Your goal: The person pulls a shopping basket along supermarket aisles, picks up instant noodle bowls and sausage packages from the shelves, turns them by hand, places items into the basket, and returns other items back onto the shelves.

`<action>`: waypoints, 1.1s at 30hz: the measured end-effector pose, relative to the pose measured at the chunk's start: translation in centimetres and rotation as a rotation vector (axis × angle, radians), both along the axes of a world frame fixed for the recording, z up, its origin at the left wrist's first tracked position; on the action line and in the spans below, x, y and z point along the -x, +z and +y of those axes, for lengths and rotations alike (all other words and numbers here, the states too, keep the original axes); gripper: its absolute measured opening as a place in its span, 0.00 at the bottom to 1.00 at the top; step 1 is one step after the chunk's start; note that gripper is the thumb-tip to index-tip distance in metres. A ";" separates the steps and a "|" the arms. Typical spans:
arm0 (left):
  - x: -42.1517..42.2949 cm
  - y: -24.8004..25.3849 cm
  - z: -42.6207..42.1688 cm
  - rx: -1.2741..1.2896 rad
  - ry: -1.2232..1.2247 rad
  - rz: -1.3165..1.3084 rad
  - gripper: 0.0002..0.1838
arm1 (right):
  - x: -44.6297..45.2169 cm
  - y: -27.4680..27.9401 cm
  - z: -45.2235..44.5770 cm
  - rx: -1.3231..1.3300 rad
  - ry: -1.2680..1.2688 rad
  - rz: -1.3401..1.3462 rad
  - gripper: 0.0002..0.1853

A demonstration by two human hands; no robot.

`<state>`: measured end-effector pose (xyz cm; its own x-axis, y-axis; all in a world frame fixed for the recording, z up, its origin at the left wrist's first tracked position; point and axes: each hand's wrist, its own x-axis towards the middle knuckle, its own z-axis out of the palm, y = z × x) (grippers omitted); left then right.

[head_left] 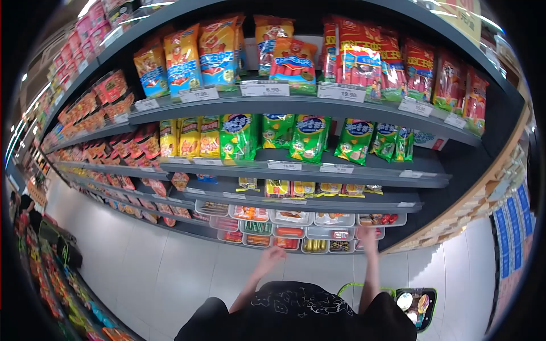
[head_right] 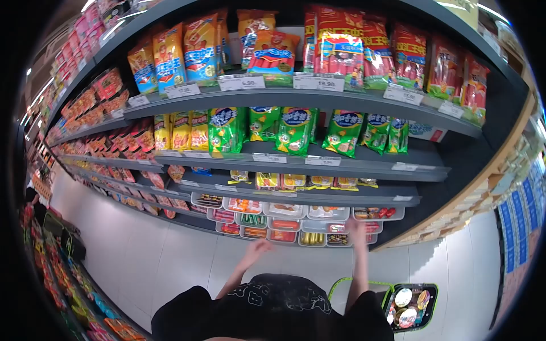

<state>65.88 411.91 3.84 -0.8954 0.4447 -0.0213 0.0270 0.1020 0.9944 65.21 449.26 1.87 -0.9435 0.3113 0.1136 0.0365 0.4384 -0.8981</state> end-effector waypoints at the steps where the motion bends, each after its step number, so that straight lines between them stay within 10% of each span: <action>1: 0.2 1.6 -0.2 -0.003 0.039 -0.011 0.08 | 2.0 9.6 -1.2 0.027 -0.020 0.259 0.08; 7: 0.9 3.5 0.9 -0.173 0.102 -0.021 0.08 | 8.8 39.6 2.6 -0.286 -0.136 1.023 0.06; 11: 0.9 2.7 2.1 -0.233 0.093 -0.035 0.08 | 16.3 47.8 8.1 -0.688 -0.253 0.668 0.18; 15: 0.5 3.2 2.8 -0.226 0.088 -0.037 0.07 | 18.7 48.0 5.8 -0.398 0.041 0.124 0.27; 23: 0.6 3.8 3.1 -0.231 0.073 -0.061 0.07 | 21.2 46.3 6.2 -0.487 -0.065 -0.018 0.36; 33: 0.3 3.6 3.2 -0.183 0.046 -0.083 0.08 | 20.1 44.4 7.1 -0.351 -0.185 0.578 0.32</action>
<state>65.58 415.06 7.45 -0.9133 0.4069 -0.0181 -0.0559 -0.0812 0.9951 45.16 456.38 46.25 -0.6366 0.3141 0.7044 -0.3023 0.7386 -0.6026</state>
